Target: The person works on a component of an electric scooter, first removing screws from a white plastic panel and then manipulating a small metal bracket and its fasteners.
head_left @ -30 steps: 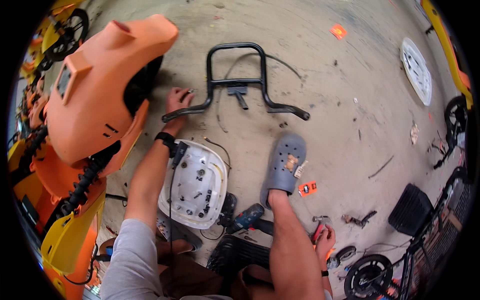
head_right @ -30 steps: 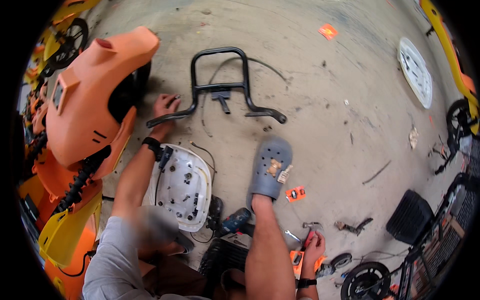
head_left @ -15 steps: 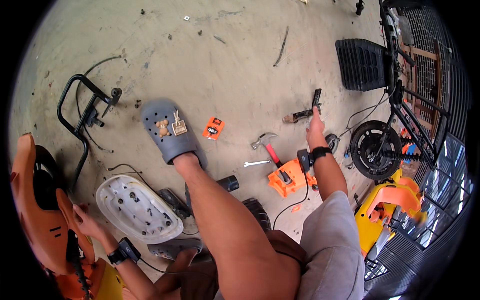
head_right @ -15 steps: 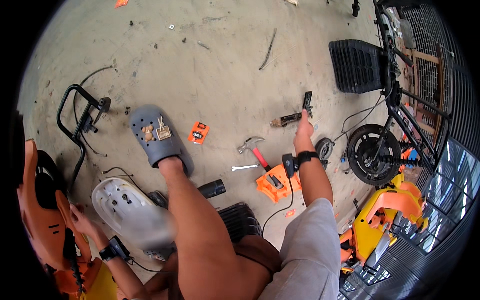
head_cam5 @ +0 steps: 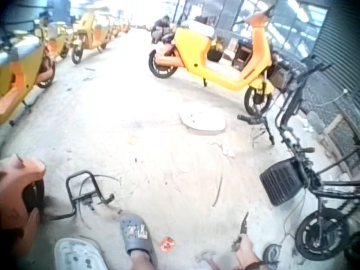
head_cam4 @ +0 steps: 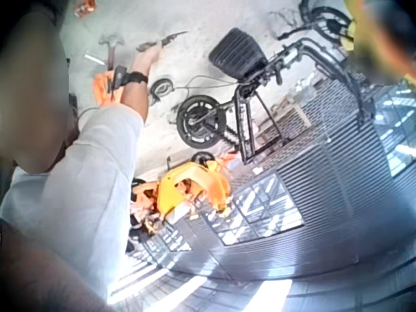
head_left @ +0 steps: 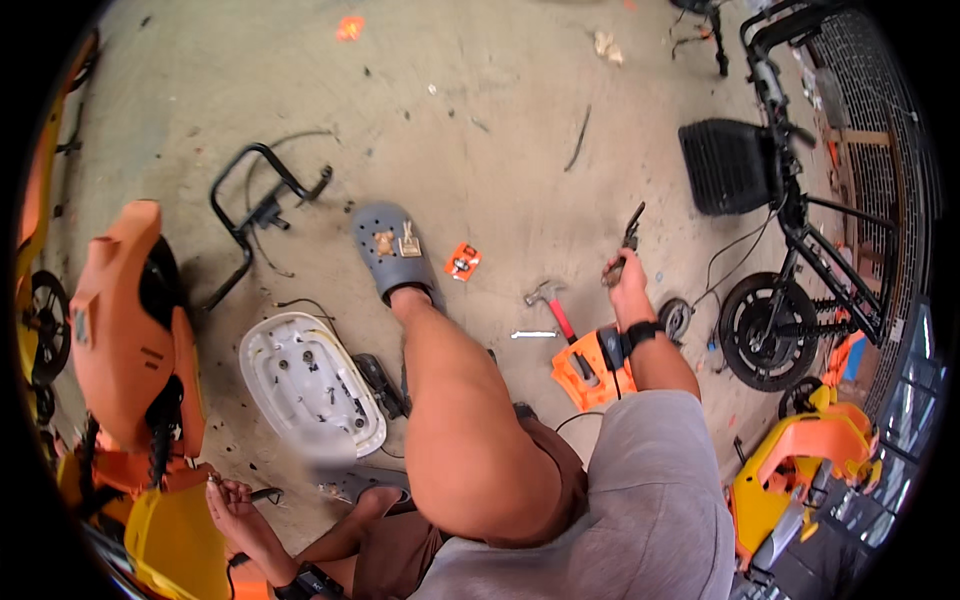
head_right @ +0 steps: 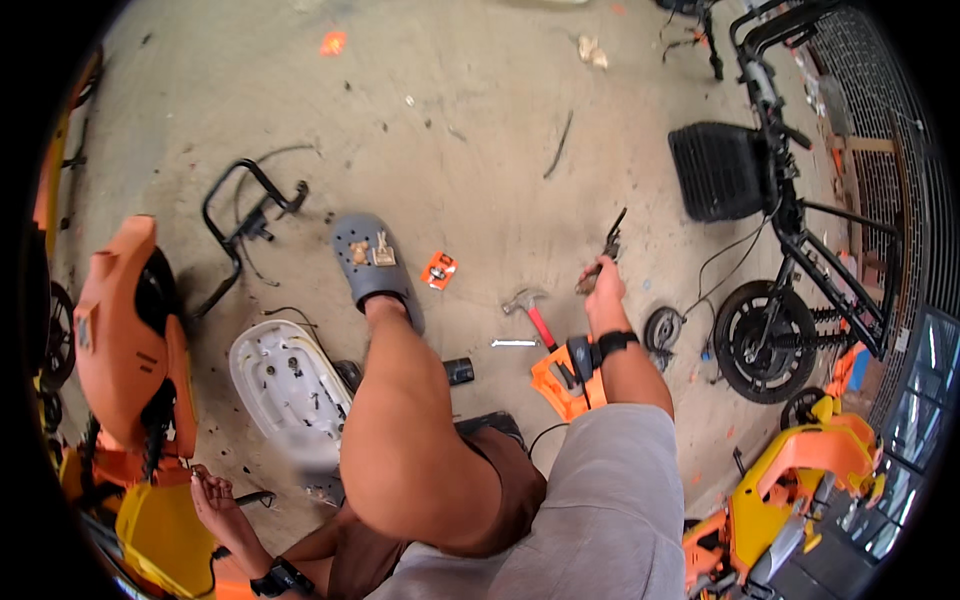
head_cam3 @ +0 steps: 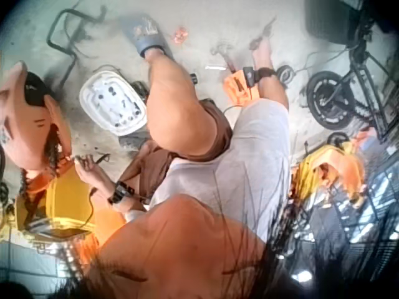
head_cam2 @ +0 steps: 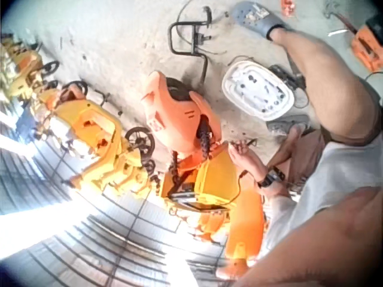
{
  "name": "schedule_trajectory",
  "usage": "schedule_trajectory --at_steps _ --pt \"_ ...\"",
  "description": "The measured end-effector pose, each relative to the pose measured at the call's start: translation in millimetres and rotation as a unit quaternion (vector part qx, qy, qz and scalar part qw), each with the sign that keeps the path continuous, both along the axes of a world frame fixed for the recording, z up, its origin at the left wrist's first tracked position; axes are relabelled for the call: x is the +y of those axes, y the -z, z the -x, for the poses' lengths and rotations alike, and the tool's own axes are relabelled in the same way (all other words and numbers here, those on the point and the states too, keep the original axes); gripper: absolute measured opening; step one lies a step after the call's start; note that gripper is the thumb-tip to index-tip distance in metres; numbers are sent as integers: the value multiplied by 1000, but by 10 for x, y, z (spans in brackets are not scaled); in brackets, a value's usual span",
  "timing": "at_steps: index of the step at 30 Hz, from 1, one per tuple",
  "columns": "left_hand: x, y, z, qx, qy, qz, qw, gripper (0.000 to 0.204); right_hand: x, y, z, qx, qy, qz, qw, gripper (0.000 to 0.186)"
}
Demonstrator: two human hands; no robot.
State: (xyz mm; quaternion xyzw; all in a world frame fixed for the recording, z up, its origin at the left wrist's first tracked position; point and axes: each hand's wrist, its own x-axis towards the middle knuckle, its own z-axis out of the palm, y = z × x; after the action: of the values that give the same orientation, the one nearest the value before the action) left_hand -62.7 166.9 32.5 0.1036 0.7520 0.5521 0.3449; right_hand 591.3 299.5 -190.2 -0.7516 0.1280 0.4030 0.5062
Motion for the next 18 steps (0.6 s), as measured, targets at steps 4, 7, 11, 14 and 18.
schedule_trajectory --at_steps 4,7,11,14,18 --pt "-459 -500 -28 -24 55 -44 997 20 80 -1253 629 147 -151 -211 955 23" --pt "-535 -706 -131 -18 120 -123 985 17 119 -2512 1196 234 -289 -337 865 39" --pt "-723 -893 -197 -104 98 -227 963 18 80 -3655 1948 305 -455 -433 715 53" --pt "-912 -993 -250 -97 66 -235 965 16 -42 -4008 2527 437 -520 -455 576 57" --pt "-1100 -1063 -200 -118 28 -264 957 17 -367 -4096 3285 644 -522 -397 394 57"
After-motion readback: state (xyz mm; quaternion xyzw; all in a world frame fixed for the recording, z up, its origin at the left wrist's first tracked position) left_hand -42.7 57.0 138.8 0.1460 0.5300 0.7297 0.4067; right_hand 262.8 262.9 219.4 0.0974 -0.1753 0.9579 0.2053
